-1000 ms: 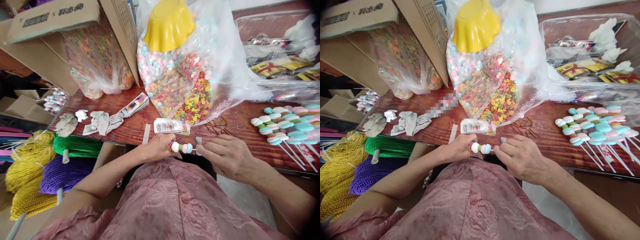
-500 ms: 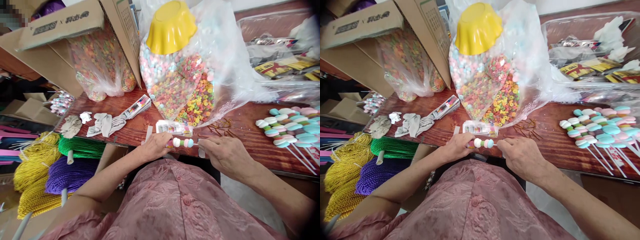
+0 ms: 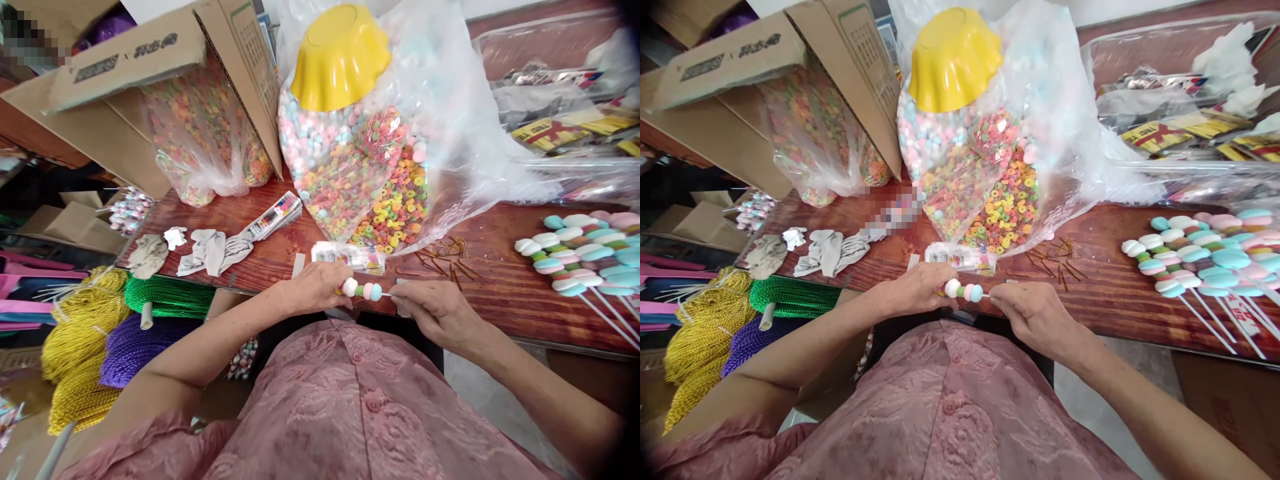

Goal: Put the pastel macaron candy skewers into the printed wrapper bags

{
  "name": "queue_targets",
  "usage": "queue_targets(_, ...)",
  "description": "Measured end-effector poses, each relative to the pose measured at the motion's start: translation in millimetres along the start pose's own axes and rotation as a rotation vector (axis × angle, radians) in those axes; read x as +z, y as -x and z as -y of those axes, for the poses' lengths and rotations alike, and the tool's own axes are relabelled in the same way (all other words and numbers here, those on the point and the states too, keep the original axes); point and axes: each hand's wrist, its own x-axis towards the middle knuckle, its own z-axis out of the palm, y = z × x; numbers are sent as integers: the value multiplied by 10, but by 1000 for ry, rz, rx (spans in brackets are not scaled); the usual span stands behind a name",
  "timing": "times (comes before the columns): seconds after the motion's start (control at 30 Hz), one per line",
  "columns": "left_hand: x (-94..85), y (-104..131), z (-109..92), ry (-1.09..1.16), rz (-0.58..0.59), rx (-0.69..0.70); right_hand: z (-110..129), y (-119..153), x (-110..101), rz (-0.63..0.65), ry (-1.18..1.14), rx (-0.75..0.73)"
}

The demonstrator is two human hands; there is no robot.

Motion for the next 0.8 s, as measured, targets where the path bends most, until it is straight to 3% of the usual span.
queue_targets(0.13,-363,-72,-147,-191,-258,49,-113,120,169,-116,-549,369)
queue_targets(0.23,-559,6,-282,-152,-543,7,-97,192,332,-291,-716,502)
queue_targets(0.33,-474,117,-311,29,-933,-71,-19,209,442,-505,-719,576)
queue_targets(0.4,-289,127,-242,346,-1128,-92,30,197,485,-614,-693,597)
queue_targets(0.43,-190,102,-192,584,-1135,-103,49,188,502,-639,-683,595)
queue_targets(0.47,-102,59,-140,843,-1068,-119,64,176,519,-646,-672,581)
queue_targets(0.57,10,-132,-26,1413,-746,-138,97,122,557,-612,-548,484)
queue_targets(0.63,-50,-256,-10,1545,-672,-116,120,66,557,-586,-370,367)
queue_targets(0.8,-305,-462,-97,1673,-786,-253,131,-54,509,-583,175,19)
